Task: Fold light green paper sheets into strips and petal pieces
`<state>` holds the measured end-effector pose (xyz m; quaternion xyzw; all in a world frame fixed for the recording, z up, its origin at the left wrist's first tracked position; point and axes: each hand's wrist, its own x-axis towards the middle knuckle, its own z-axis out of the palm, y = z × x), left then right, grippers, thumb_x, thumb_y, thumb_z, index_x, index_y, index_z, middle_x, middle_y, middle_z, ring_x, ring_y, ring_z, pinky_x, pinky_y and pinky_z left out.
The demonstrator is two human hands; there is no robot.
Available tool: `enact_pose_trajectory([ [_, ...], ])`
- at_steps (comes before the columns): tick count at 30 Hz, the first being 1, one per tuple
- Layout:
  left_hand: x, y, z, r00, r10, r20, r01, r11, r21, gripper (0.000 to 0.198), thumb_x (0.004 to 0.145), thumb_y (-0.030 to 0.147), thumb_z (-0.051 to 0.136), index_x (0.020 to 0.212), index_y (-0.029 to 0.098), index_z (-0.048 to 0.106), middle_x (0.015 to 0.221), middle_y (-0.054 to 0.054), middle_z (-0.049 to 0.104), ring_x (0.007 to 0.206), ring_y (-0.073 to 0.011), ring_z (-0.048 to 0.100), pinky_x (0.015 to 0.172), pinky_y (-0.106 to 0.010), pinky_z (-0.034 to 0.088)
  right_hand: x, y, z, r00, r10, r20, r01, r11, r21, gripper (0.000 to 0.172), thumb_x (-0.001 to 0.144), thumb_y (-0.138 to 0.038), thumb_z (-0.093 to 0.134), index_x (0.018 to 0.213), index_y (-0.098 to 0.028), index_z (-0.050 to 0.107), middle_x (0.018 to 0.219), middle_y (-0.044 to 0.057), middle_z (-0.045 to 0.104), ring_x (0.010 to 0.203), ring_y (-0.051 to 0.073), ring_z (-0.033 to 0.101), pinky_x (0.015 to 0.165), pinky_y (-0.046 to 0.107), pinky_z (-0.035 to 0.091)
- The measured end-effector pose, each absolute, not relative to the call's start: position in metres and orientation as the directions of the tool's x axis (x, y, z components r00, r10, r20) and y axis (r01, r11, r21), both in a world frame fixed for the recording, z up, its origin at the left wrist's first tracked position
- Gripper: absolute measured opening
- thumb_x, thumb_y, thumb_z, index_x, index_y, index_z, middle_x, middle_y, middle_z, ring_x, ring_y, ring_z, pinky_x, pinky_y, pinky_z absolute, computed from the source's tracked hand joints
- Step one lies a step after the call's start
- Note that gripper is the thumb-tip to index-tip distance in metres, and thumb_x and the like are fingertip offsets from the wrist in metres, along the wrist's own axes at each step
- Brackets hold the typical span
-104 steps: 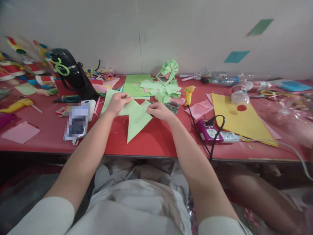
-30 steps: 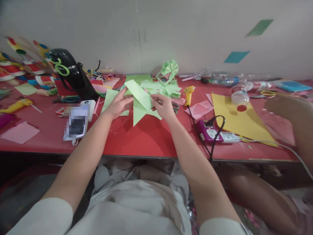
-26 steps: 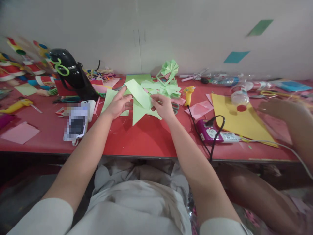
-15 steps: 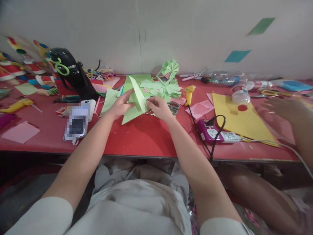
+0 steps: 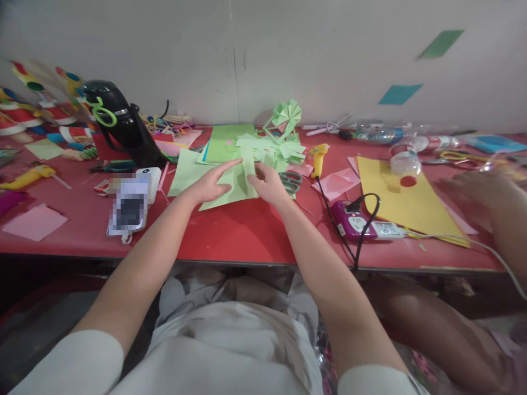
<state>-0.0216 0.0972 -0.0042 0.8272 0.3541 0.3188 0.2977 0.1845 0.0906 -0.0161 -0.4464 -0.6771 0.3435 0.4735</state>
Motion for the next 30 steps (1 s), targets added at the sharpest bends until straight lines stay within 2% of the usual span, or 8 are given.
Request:
enact_pose_trajectory([
  [4, -0.027, 0.098, -0.004, 0.533, 0.806, 0.258, 0.376, -0.499, 0.781, 0.078, 0.072, 0.010, 0.059, 0.148, 0.022, 0.043, 0.160, -0.012, 0.037, 0.150, -0.0282, 0.032, 0.122, -0.047, 0.028, 0.188, 0.092, -0.015, -0.062, 0.950, 0.307, 0.289, 0.312, -0.905, 0.008, 0.077, -0.027, 0.061, 0.072, -0.021, 0.059, 0.066, 0.001, 0.060, 0.065, 0.017, 0.057, 0.060, 0.031, 0.048],
  [7, -0.032, 0.102, -0.006, 0.492, 0.851, 0.184, 0.363, -0.393, 0.845, 0.069, 0.076, 0.020, 0.067, 0.142, 0.019, 0.046, 0.147, -0.018, 0.052, 0.139, -0.0302, 0.048, 0.112, -0.047, 0.041, 0.191, 0.093, -0.016, -0.077, 0.971, 0.224, 0.197, 0.235, -0.952, 0.003, 0.073, -0.023, 0.063, 0.076, -0.022, 0.062, 0.071, 0.002, 0.065, 0.067, 0.018, 0.060, 0.059, 0.032, 0.050],
  [10, -0.033, 0.106, -0.010, 0.381, 0.911, 0.160, 0.377, -0.311, 0.872, 0.063, 0.080, 0.026, 0.067, 0.139, 0.017, 0.047, 0.122, -0.017, 0.066, 0.113, -0.0241, 0.065, 0.097, -0.042, 0.051, 0.191, 0.091, -0.017, -0.196, 0.971, 0.139, 0.070, 0.155, -0.985, 0.022, 0.067, -0.019, 0.069, 0.088, -0.023, 0.065, 0.083, 0.005, 0.072, 0.078, 0.022, 0.067, 0.068, 0.036, 0.057],
  [14, -0.032, 0.110, -0.012, 0.312, 0.940, 0.137, 0.417, -0.265, 0.869, 0.053, 0.080, 0.027, 0.068, 0.130, 0.015, 0.056, 0.110, -0.014, 0.069, 0.097, -0.0208, 0.067, 0.089, -0.038, 0.053, 0.190, 0.087, -0.016, -0.285, 0.958, 0.018, 0.048, 0.033, -0.998, 0.027, 0.065, -0.016, 0.069, 0.092, -0.022, 0.065, 0.087, 0.007, 0.074, 0.081, 0.024, 0.070, 0.075, 0.041, 0.059],
  [18, -0.029, 0.108, -0.008, 0.383, 0.912, 0.148, 0.377, -0.300, 0.876, 0.034, 0.078, 0.023, 0.068, 0.112, 0.014, 0.067, 0.099, -0.010, 0.072, 0.093, -0.0199, 0.068, 0.089, -0.039, 0.053, 0.189, 0.085, -0.013, -0.273, 0.960, -0.056, 0.098, -0.030, -0.995, 0.018, 0.072, -0.018, 0.068, 0.090, -0.020, 0.067, 0.089, 0.008, 0.074, 0.080, 0.022, 0.070, 0.074, 0.037, 0.058],
  [21, -0.028, 0.104, -0.004, 0.417, 0.895, 0.158, 0.372, -0.327, 0.869, 0.029, 0.078, 0.023, 0.068, 0.105, 0.014, 0.068, 0.096, -0.009, 0.072, 0.091, -0.0189, 0.068, 0.088, -0.038, 0.053, 0.190, 0.087, -0.013, -0.215, 0.976, -0.033, 0.136, -0.004, -0.991, 0.009, 0.081, -0.027, 0.066, 0.086, -0.019, 0.066, 0.081, 0.006, 0.071, 0.068, 0.018, 0.065, 0.061, 0.031, 0.054],
  [25, -0.027, 0.100, -0.005, 0.412, 0.896, 0.166, 0.412, -0.345, 0.843, 0.032, 0.078, 0.022, 0.067, 0.109, 0.015, 0.067, 0.099, -0.009, 0.071, 0.092, -0.0199, 0.067, 0.085, -0.037, 0.054, 0.193, 0.093, -0.018, -0.111, 0.993, 0.031, 0.300, 0.063, -0.952, 0.021, 0.087, -0.035, 0.061, 0.073, -0.021, 0.057, 0.058, -0.001, 0.054, 0.046, 0.012, 0.047, 0.044, 0.027, 0.039],
  [30, -0.023, 0.099, -0.013, 0.474, 0.857, 0.199, 0.644, -0.492, 0.585, 0.047, 0.076, 0.021, 0.064, 0.124, 0.019, 0.067, 0.116, -0.011, 0.062, 0.098, -0.0227, 0.063, 0.091, -0.039, 0.051, 0.195, 0.094, -0.025, -0.152, 0.976, 0.156, 0.566, 0.215, -0.796, 0.031, 0.083, -0.036, 0.063, 0.063, -0.022, 0.043, 0.052, -0.006, 0.036, 0.048, 0.010, 0.034, 0.050, 0.027, 0.030],
])
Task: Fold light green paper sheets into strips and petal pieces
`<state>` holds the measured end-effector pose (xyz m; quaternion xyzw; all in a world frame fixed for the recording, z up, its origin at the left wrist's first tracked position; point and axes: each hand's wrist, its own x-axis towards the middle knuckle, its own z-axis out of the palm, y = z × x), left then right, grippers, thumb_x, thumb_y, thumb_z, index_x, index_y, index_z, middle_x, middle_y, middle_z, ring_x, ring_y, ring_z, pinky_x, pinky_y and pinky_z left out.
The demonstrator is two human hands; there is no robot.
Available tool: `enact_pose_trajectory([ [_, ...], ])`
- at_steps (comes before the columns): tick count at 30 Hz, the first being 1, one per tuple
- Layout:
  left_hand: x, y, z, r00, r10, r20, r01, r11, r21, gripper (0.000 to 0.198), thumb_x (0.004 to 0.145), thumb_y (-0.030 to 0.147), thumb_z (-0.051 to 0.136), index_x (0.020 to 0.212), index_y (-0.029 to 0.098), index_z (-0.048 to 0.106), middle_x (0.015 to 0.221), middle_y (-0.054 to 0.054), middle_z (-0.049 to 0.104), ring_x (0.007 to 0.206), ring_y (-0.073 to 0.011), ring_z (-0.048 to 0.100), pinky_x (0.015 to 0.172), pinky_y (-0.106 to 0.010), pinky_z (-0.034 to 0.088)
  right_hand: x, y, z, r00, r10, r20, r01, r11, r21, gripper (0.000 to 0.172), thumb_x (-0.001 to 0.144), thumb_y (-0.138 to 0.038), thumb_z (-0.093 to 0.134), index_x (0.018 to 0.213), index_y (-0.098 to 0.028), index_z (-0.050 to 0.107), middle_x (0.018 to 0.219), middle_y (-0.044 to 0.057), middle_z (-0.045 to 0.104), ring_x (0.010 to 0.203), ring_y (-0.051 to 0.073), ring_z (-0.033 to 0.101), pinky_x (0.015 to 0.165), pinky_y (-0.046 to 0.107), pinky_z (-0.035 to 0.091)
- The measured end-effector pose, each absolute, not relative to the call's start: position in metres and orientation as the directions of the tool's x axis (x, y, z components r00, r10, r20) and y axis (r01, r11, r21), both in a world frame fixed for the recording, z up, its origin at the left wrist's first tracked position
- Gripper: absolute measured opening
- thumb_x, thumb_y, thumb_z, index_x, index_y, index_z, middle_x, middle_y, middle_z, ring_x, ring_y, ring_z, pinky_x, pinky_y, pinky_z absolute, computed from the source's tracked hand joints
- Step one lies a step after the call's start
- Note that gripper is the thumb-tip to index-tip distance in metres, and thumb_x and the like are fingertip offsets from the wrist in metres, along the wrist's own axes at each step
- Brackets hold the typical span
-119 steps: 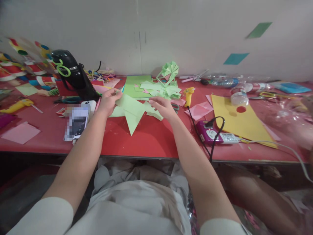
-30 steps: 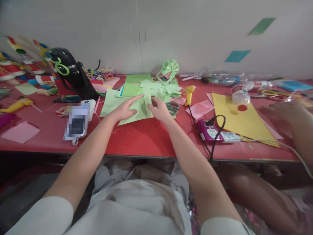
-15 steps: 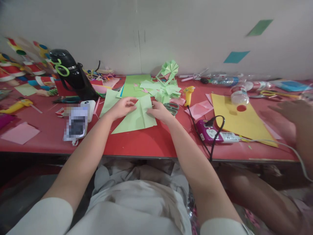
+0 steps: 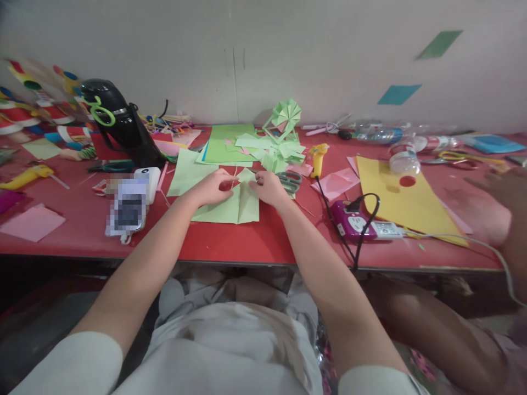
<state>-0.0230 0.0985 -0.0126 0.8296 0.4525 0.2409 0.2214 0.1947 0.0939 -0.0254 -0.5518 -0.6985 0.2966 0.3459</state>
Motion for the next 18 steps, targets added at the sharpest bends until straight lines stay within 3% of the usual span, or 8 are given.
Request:
enact_pose_trajectory([
  [3, -0.020, 0.097, -0.012, 0.531, 0.841, 0.099, 0.746, -0.520, 0.417, 0.049, 0.082, 0.024, 0.056, 0.130, 0.021, 0.065, 0.115, -0.011, 0.058, 0.102, -0.0246, 0.061, 0.096, -0.041, 0.048, 0.192, 0.094, -0.025, -0.121, 0.973, 0.198, 0.642, 0.229, -0.732, 0.018, 0.079, -0.032, 0.065, 0.075, -0.020, 0.054, 0.062, -0.003, 0.050, 0.059, 0.012, 0.044, 0.061, 0.028, 0.037],
  [6, -0.016, 0.094, -0.009, 0.529, 0.847, 0.054, 0.788, -0.514, 0.339, 0.052, 0.085, 0.027, 0.051, 0.135, 0.021, 0.063, 0.115, -0.011, 0.056, 0.107, -0.0261, 0.059, 0.098, -0.040, 0.046, 0.190, 0.096, -0.025, -0.082, 0.973, 0.214, 0.702, 0.209, -0.681, 0.017, 0.079, -0.032, 0.065, 0.088, -0.017, 0.062, 0.075, 0.003, 0.062, 0.068, 0.016, 0.053, 0.069, 0.029, 0.041],
  [12, -0.011, 0.092, -0.008, 0.511, 0.859, 0.036, 0.822, -0.500, 0.273, 0.051, 0.087, 0.028, 0.048, 0.135, 0.023, 0.064, 0.119, -0.012, 0.055, 0.110, -0.0273, 0.058, 0.098, -0.041, 0.046, 0.189, 0.100, -0.025, -0.022, 0.979, 0.200, 0.741, 0.151, -0.654, 0.019, 0.088, -0.030, 0.056, 0.079, -0.017, 0.066, 0.078, 0.007, 0.069, 0.072, 0.018, 0.059, 0.068, 0.030, 0.041],
  [18, -0.011, 0.093, -0.012, 0.508, 0.858, 0.074, 0.804, -0.504, 0.316, 0.045, 0.094, 0.029, 0.041, 0.131, 0.022, 0.066, 0.115, -0.011, 0.056, 0.108, -0.0236, 0.060, 0.097, -0.037, 0.046, 0.190, 0.099, -0.025, 0.027, 0.982, 0.185, 0.760, 0.100, -0.642, 0.015, 0.085, -0.031, 0.061, 0.078, -0.018, 0.066, 0.079, 0.007, 0.071, 0.073, 0.019, 0.062, 0.068, 0.029, 0.043],
])
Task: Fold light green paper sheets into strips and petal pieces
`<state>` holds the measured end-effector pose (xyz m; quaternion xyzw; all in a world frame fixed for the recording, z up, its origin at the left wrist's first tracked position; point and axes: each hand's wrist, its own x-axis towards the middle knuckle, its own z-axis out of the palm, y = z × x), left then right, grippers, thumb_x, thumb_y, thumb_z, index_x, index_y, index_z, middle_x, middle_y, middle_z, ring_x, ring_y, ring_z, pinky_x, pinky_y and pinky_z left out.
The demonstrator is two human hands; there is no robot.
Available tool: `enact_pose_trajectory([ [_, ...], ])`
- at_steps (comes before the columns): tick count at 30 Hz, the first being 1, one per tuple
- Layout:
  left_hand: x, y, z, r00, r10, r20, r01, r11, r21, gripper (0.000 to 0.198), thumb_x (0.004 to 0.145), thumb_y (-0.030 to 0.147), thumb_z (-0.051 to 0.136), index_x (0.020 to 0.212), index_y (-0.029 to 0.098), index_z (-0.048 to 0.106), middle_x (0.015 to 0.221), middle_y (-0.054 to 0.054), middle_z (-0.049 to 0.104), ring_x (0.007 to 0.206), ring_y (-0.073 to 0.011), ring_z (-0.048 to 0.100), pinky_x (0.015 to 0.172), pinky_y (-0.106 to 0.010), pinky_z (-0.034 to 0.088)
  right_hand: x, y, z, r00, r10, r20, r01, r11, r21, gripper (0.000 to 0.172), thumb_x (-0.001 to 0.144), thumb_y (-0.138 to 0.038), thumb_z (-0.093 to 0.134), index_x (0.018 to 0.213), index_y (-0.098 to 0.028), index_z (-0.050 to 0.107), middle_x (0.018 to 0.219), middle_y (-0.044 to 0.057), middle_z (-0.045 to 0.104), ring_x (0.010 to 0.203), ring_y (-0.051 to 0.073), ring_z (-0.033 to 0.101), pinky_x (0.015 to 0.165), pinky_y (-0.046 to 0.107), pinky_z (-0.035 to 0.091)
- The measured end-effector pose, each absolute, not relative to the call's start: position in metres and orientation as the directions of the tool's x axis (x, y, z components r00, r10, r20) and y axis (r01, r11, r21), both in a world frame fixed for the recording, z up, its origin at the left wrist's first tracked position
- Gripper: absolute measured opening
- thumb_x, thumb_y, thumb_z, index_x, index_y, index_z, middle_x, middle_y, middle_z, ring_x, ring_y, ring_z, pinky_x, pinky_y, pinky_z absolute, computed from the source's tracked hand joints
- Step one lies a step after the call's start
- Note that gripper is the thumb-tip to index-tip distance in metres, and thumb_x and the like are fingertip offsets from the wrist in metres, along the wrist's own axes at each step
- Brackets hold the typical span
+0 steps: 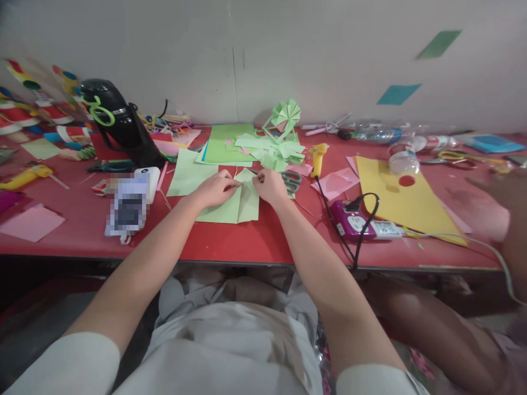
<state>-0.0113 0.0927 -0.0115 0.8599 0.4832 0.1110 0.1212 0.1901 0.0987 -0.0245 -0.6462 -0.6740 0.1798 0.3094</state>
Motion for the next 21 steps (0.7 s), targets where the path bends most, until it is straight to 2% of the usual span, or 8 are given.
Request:
enact_pose_trajectory([
  [5, -0.0113, 0.0926, -0.0120, 0.500, 0.864, 0.065, 0.808, -0.492, 0.324, 0.045, 0.095, 0.031, 0.044, 0.134, 0.022, 0.063, 0.116, -0.011, 0.055, 0.103, -0.0229, 0.061, 0.094, -0.037, 0.048, 0.1904, 0.0985, -0.0231, 0.032, 0.983, 0.180, 0.766, 0.091, -0.636, 0.015, 0.085, -0.031, 0.061, 0.079, -0.018, 0.067, 0.082, 0.007, 0.072, 0.076, 0.019, 0.063, 0.069, 0.029, 0.044],
  [9, -0.0105, 0.0922, -0.0120, 0.504, 0.862, 0.052, 0.815, -0.494, 0.302, 0.046, 0.095, 0.032, 0.042, 0.136, 0.023, 0.062, 0.118, -0.011, 0.054, 0.107, -0.0232, 0.060, 0.096, -0.037, 0.047, 0.1899, 0.0980, -0.0214, 0.050, 0.985, 0.166, 0.779, 0.066, -0.623, 0.016, 0.085, -0.032, 0.061, 0.079, -0.018, 0.067, 0.082, 0.007, 0.072, 0.075, 0.019, 0.062, 0.066, 0.028, 0.042],
  [15, -0.0052, 0.0884, -0.0075, 0.483, 0.875, 0.019, 0.858, -0.478, 0.188, 0.047, 0.096, 0.029, 0.038, 0.137, 0.024, 0.061, 0.120, -0.012, 0.054, 0.111, -0.0270, 0.060, 0.092, -0.040, 0.048, 0.1893, 0.0957, -0.0204, 0.062, 0.988, 0.142, 0.837, 0.026, -0.547, 0.019, 0.085, -0.035, 0.059, 0.077, -0.020, 0.067, 0.083, 0.006, 0.071, 0.074, 0.019, 0.060, 0.060, 0.029, 0.038],
  [21, -0.0032, 0.0877, -0.0062, 0.475, 0.880, 0.001, 0.869, -0.469, 0.160, 0.049, 0.096, 0.030, 0.036, 0.139, 0.026, 0.059, 0.123, -0.012, 0.054, 0.112, -0.0274, 0.060, 0.091, -0.040, 0.048, 0.1851, 0.0893, -0.0163, 0.084, 0.995, 0.044, 0.885, -0.054, -0.462, 0.016, 0.083, -0.036, 0.062, 0.081, -0.022, 0.069, 0.092, 0.007, 0.072, 0.082, 0.022, 0.064, 0.066, 0.030, 0.044],
])
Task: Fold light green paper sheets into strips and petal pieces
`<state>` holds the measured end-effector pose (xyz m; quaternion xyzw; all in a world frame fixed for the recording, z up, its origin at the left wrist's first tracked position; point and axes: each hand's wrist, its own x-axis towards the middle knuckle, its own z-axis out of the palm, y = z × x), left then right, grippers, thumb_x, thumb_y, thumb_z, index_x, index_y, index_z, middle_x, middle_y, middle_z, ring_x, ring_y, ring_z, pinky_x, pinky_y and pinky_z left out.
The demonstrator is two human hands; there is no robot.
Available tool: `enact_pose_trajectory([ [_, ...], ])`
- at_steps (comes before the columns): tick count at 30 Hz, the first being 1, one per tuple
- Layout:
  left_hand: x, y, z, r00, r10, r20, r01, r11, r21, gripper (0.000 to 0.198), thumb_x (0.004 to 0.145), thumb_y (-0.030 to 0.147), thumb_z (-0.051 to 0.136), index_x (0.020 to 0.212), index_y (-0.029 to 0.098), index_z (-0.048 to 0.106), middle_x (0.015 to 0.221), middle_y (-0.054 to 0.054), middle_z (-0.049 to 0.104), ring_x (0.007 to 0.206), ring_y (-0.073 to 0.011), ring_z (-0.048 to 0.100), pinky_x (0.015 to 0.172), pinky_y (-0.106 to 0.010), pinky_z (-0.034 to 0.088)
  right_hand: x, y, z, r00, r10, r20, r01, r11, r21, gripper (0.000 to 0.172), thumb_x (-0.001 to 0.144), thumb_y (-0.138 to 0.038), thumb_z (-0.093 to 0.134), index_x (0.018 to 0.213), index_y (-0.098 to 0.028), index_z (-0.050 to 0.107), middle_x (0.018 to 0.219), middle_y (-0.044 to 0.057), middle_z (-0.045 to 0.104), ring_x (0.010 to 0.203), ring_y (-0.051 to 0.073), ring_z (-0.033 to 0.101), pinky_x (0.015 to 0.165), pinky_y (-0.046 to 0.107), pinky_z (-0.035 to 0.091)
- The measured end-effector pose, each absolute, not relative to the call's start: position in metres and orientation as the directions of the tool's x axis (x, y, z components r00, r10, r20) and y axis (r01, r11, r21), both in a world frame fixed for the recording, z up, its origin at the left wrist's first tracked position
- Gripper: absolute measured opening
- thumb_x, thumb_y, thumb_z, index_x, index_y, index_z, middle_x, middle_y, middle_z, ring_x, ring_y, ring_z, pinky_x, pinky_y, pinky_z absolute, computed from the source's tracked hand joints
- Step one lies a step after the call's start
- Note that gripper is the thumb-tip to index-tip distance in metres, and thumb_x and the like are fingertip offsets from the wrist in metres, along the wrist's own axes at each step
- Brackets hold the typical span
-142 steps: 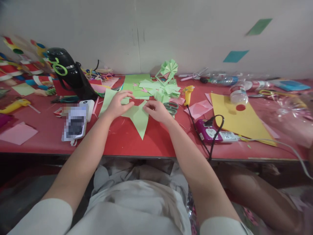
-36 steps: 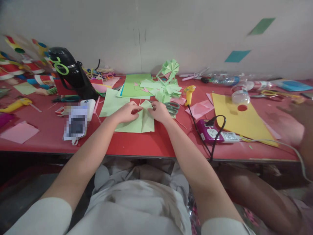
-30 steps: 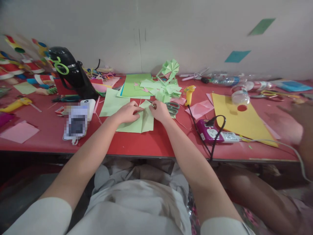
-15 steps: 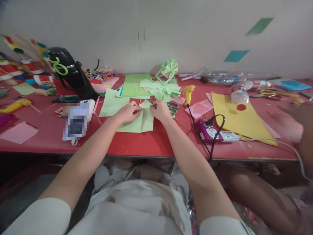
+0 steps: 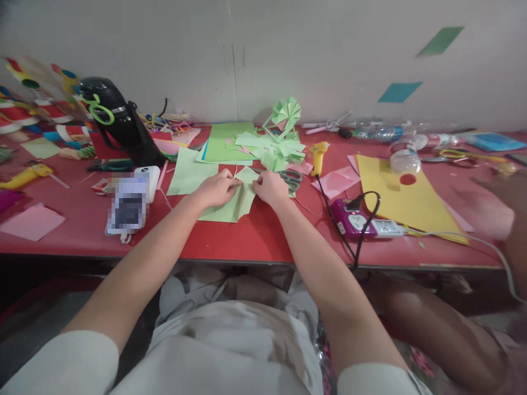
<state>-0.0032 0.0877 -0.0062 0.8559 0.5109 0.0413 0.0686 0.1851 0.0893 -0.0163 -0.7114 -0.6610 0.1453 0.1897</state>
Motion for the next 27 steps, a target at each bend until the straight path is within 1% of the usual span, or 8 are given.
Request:
enact_pose_trajectory([
  [4, -0.0023, 0.0873, -0.0054, 0.452, 0.892, -0.011, 0.881, -0.445, 0.160, 0.047, 0.096, 0.029, 0.037, 0.137, 0.028, 0.061, 0.125, -0.011, 0.054, 0.114, -0.0273, 0.059, 0.093, -0.040, 0.048, 0.1837, 0.0879, -0.0143, 0.073, 0.997, 0.024, 0.904, -0.055, -0.424, 0.016, 0.085, -0.035, 0.060, 0.082, -0.022, 0.069, 0.095, 0.008, 0.072, 0.085, 0.023, 0.065, 0.069, 0.031, 0.046],
  [9, -0.0011, 0.0860, -0.0033, 0.441, 0.897, -0.021, 0.889, -0.434, 0.146, 0.047, 0.096, 0.029, 0.037, 0.137, 0.028, 0.060, 0.128, -0.011, 0.054, 0.116, -0.0275, 0.058, 0.093, -0.040, 0.048, 0.1835, 0.0875, -0.0146, 0.064, 0.998, 0.025, 0.906, -0.047, -0.420, 0.016, 0.085, -0.034, 0.058, 0.081, -0.022, 0.067, 0.094, 0.008, 0.072, 0.084, 0.023, 0.064, 0.066, 0.031, 0.045],
  [14, -0.0011, 0.0870, -0.0039, 0.449, 0.893, -0.014, 0.883, -0.442, 0.158, 0.047, 0.096, 0.030, 0.038, 0.136, 0.027, 0.062, 0.127, -0.012, 0.054, 0.114, -0.0298, 0.059, 0.091, -0.042, 0.048, 0.1835, 0.0872, -0.0152, 0.047, 0.998, 0.034, 0.903, -0.028, -0.429, 0.014, 0.084, -0.032, 0.058, 0.079, -0.021, 0.066, 0.093, 0.009, 0.071, 0.083, 0.023, 0.063, 0.065, 0.031, 0.044],
  [19, 0.0009, 0.0853, -0.0022, 0.443, 0.896, -0.019, 0.888, -0.436, 0.143, 0.046, 0.096, 0.027, 0.038, 0.135, 0.027, 0.062, 0.125, -0.012, 0.054, 0.113, -0.0296, 0.058, 0.091, -0.042, 0.047, 0.1843, 0.0870, -0.0155, 0.045, 0.998, 0.041, 0.904, -0.023, -0.428, 0.014, 0.084, -0.031, 0.058, 0.078, -0.021, 0.064, 0.092, 0.009, 0.071, 0.083, 0.024, 0.063, 0.064, 0.031, 0.043],
  [24, 0.0034, 0.0824, -0.0002, 0.436, 0.900, -0.018, 0.893, -0.430, 0.134, 0.046, 0.095, 0.025, 0.038, 0.132, 0.026, 0.064, 0.123, -0.013, 0.053, 0.110, -0.0303, 0.059, 0.092, -0.044, 0.047, 0.1837, 0.0858, -0.0139, 0.039, 0.998, 0.039, 0.910, -0.020, -0.414, 0.014, 0.084, -0.031, 0.056, 0.079, -0.020, 0.064, 0.094, 0.010, 0.071, 0.084, 0.024, 0.062, 0.064, 0.031, 0.041],
  [27, 0.0040, 0.0821, -0.0004, 0.437, 0.900, -0.012, 0.894, -0.432, 0.122, 0.045, 0.094, 0.025, 0.038, 0.131, 0.025, 0.064, 0.122, -0.013, 0.054, 0.108, -0.0291, 0.059, 0.090, -0.044, 0.047, 0.1823, 0.0849, -0.0133, 0.037, 0.998, 0.042, 0.918, -0.017, -0.397, 0.016, 0.085, -0.031, 0.054, 0.080, -0.020, 0.065, 0.094, 0.011, 0.070, 0.085, 0.024, 0.063, 0.065, 0.031, 0.042],
])
